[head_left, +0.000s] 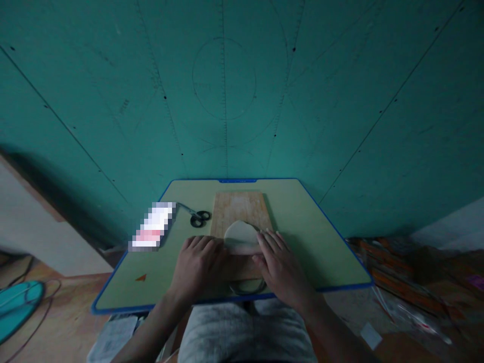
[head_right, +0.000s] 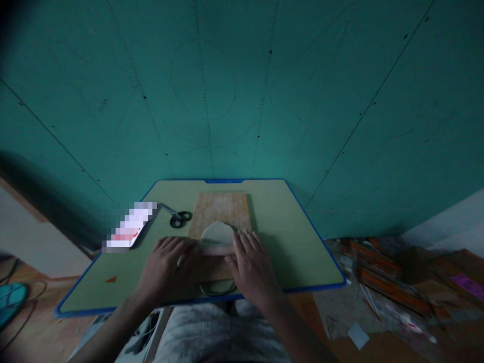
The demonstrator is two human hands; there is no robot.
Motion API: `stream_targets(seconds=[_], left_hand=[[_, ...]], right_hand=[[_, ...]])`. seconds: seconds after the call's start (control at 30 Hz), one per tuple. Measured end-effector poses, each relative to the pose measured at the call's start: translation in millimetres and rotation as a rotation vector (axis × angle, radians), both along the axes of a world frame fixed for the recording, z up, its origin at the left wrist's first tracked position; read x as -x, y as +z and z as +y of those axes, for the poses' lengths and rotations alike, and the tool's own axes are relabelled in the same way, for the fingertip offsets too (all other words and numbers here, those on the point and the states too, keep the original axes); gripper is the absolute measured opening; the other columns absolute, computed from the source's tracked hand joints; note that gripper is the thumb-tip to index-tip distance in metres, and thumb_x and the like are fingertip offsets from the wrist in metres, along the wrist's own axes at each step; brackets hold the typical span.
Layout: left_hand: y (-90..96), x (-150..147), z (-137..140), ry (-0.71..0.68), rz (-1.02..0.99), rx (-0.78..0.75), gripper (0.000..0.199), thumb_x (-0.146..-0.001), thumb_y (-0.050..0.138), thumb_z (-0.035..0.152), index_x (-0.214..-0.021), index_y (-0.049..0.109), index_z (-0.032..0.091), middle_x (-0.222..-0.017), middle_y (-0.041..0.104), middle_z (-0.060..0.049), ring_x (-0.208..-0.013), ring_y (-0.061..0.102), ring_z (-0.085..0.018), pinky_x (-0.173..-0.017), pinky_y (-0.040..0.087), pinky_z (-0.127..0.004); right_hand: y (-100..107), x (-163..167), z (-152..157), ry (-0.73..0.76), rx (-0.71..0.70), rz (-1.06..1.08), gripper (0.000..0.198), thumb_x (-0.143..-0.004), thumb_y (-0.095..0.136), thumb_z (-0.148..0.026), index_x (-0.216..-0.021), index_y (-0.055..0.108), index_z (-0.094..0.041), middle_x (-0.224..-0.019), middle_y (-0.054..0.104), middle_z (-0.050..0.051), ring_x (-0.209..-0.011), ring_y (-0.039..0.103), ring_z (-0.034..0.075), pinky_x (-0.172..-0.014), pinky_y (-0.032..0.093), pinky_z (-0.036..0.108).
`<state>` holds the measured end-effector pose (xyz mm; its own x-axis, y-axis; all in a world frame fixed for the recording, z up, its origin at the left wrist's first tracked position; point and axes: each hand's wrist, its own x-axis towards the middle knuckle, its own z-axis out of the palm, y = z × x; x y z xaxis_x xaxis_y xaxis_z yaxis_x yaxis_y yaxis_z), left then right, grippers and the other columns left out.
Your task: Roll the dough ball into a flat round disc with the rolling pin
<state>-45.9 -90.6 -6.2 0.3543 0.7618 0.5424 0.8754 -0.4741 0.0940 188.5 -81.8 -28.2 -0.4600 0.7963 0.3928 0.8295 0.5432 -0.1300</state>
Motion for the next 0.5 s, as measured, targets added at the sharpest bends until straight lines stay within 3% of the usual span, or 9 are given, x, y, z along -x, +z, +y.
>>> stream_targets(seconds=[0.17, 0.33, 0.5], left_hand=[[8.0, 1, 21, 0.100, -0.077, 0.117, 0.021, -0.090, 0.048, 0.015, -0.076, 0.064, 0.019, -0.075, 0.068, -0.005, -0.072, 0.063, -0.019, -0.064, 0.044, -0.028], [16.6, -9, 36, 0.228, -0.072, 0.255, 0.019, -0.092, 0.048, 0.022, -0.096, 0.066, 0.020, -0.094, 0.071, -0.007, -0.083, 0.065, -0.020, -0.070, 0.049, -0.029], [15.9, -14, 49, 0.236, 0.167, 0.308, 0.024, -0.093, 0.044, 0.022, -0.101, 0.067, 0.019, -0.107, 0.067, -0.014, -0.101, 0.061, -0.029, -0.081, 0.051, -0.041]], right_hand=[[9, 6, 23, -0.147, 0.111, -0.014, 0.048, -0.101, 0.033, -0.030, -0.136, 0.054, -0.005, -0.138, 0.058, 0.018, -0.132, 0.049, 0.028, -0.113, 0.035, 0.045], [27, 11, 47, -0.274, 0.239, -0.047, 0.045, -0.094, 0.039, -0.022, -0.133, 0.058, -0.011, -0.142, 0.054, 0.016, -0.130, 0.050, 0.028, -0.111, 0.035, 0.042], [41, 14, 53, -0.242, 0.233, -0.122, 0.052, -0.090, 0.043, -0.022, -0.141, 0.051, -0.012, -0.148, 0.047, 0.017, -0.137, 0.041, 0.031, -0.114, 0.027, 0.048]])
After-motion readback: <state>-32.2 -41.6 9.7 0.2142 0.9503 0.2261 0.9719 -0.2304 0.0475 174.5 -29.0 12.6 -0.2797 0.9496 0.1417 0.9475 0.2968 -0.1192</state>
